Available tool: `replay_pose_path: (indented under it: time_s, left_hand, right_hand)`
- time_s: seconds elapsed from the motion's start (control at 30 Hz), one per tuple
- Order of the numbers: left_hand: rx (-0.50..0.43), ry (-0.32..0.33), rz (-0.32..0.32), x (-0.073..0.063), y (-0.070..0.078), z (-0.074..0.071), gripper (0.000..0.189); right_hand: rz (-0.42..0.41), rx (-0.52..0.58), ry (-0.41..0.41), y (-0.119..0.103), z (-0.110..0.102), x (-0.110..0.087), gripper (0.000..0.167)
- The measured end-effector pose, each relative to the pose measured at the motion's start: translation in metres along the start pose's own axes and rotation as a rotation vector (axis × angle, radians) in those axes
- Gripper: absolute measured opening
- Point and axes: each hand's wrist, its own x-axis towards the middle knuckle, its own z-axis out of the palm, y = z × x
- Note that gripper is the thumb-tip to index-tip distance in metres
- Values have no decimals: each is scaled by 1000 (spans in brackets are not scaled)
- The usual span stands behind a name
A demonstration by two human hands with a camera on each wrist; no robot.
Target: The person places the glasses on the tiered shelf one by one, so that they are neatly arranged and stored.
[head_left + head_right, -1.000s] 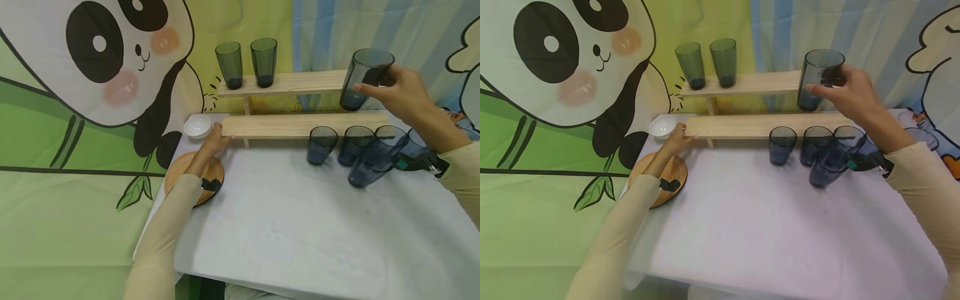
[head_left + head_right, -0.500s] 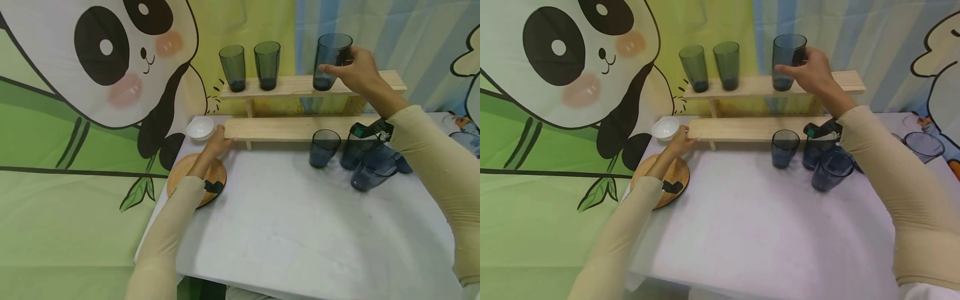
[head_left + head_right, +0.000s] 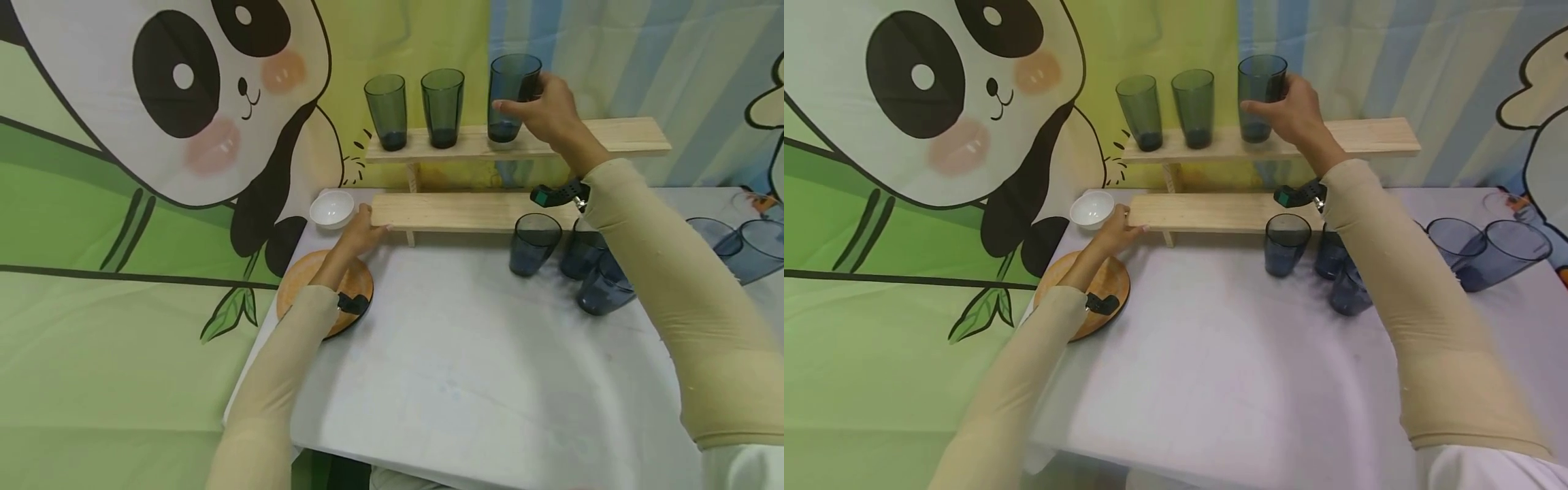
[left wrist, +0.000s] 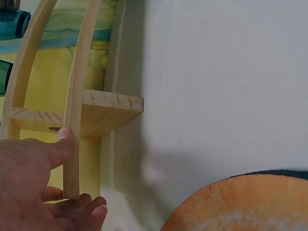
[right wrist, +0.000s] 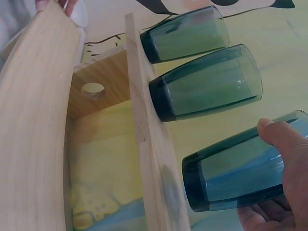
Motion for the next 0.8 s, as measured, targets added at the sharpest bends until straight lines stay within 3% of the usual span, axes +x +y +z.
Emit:
replay_pose_path:
  time_s: [0.23, 0.8]
  left_hand:
    - [-1, -4, -6, -1, 0, 1, 63]
    - [11, 2, -2, 0, 4, 0, 62]
  right_hand:
    - [44, 28, 7, 3, 9, 4, 50]
    - [70, -48, 3, 7, 16, 4, 95]
